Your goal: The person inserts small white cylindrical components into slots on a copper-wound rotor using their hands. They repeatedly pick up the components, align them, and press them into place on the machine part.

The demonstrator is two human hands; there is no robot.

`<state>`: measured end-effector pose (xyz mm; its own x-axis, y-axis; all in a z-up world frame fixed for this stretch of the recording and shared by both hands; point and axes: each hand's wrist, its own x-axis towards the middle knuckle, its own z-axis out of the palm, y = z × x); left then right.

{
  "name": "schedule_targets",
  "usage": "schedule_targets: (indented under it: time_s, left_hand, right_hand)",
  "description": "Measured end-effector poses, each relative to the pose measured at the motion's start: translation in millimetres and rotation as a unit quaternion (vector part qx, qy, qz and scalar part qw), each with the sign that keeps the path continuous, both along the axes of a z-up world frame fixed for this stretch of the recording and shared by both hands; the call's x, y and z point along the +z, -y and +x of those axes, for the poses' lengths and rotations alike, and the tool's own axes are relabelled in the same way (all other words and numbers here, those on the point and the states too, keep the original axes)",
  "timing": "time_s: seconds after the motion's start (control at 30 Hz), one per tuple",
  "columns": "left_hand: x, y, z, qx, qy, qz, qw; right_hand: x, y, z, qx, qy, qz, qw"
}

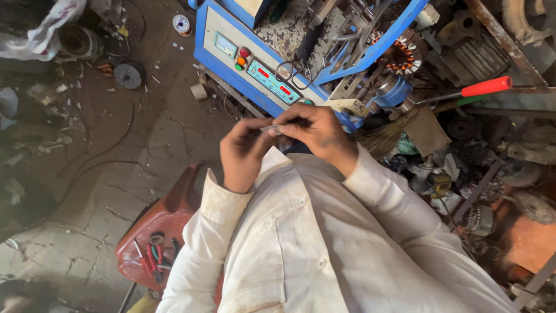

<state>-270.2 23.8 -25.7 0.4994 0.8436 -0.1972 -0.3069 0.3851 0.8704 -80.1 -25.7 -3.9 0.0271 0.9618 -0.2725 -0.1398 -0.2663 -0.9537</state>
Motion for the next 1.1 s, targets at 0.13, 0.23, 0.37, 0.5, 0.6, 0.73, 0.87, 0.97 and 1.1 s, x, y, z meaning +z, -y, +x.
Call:
schedule_targets:
  time_s: [0.13, 0.23, 0.37, 0.5, 0.6, 0.73, 0.87, 0.97, 1.1]
  left_hand:
    - [-44, -15, -18, 0.073, -0.002, -0.175, 0.982]
    - [-57, -20, -20, 0.111, 0.023, -0.183, 0.977]
    - [-48, -22, -22, 0.106, 0.003, -0.120, 0.987]
    - [-39, -27, -21, 0.107, -0.008, -0.106, 0.989]
    - [-36, -32, -21, 0.110, 0.009, -0.152, 0.982]
    - [-38, -39, -17, 0.094, 0.006, -0.143, 0.985]
    - [-44, -41, -8, 0.098, 0.014, -0.068, 0.993]
    - [-43, -44, -3, 0.112, 0.051, -0.071, 0.990]
    - [-36, -54, 0, 0.079, 0.060, -0.093, 0.991]
  right_hand:
    - [-84, -43, 1, -0.032, 0.255, 0.043, 0.966]
    - [-109, -80, -1, -0.092, 0.615, 0.086, 0.778]
    - [-123, -94, 10, -0.117, 0.713, -0.024, 0.691]
    - [-134, -92, 17, -0.127, 0.696, -0.062, 0.704]
    - [-131, -101, 13, -0.124, 0.654, -0.171, 0.726]
    - [-122, -100, 11, -0.219, 0.584, -0.111, 0.773]
    - [-125, -79, 0, -0.363, 0.346, -0.077, 0.862]
    - [-138, -25, -14, -0.376, 0.013, -0.038, 0.926]
    - [-135, 61, -12, -0.225, -0.158, -0.091, 0.957]
